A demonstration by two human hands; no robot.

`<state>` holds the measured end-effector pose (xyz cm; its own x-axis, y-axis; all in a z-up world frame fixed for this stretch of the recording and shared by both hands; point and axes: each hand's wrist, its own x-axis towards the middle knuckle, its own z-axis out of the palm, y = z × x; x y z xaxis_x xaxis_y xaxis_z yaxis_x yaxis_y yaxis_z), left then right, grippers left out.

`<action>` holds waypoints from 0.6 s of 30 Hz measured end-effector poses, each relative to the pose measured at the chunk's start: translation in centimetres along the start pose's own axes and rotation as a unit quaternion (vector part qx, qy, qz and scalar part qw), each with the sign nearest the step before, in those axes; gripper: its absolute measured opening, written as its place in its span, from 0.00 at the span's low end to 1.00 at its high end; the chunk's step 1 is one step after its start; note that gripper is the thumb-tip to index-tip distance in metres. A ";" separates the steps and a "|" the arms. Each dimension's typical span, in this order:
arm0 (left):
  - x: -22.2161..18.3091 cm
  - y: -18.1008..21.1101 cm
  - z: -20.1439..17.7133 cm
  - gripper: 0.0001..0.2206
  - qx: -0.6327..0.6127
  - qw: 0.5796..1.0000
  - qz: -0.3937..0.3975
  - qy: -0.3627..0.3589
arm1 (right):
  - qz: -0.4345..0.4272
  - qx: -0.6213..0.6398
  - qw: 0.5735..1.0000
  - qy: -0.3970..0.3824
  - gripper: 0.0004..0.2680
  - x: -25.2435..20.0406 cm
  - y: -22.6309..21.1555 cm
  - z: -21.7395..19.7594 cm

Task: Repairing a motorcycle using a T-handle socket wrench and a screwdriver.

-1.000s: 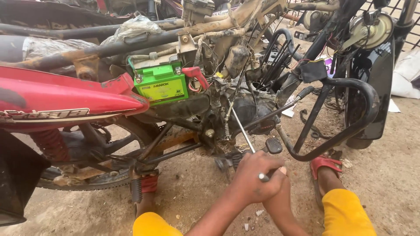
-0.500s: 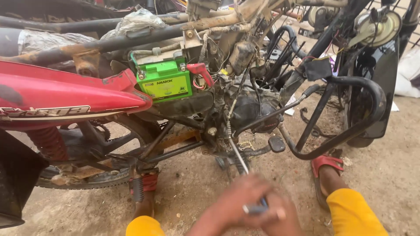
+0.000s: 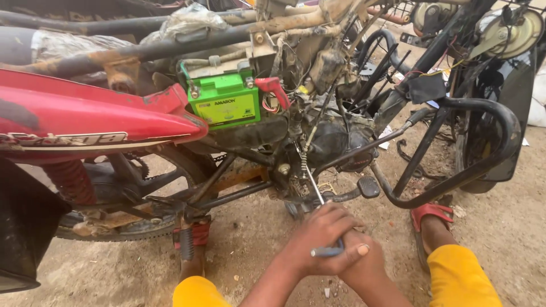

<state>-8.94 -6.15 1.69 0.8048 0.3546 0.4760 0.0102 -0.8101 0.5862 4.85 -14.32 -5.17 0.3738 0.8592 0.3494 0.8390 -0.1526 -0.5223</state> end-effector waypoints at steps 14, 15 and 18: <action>-1.3 1.3 3.0 0.38 -0.034 0.983 -0.041 0.174 | -0.132 -0.331 0.917 -0.183 0.11 3.3 -4.5 -7.1; -1.5 0.9 3.8 0.38 -0.033 0.983 -0.042 0.175 | -0.133 -0.330 0.916 -0.183 0.11 3.4 -4.6 -7.1; -1.8 0.0 5.8 0.40 -0.046 0.977 -0.078 0.194 | -0.159 -0.368 0.894 -0.200 0.13 3.6 -4.3 -6.8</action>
<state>-6.96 -9.47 -2.94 0.5118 0.6346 0.5791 0.0470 -0.6937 0.7187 5.25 -13.91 3.56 0.0224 0.9997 0.0060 0.9656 -0.0232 0.2590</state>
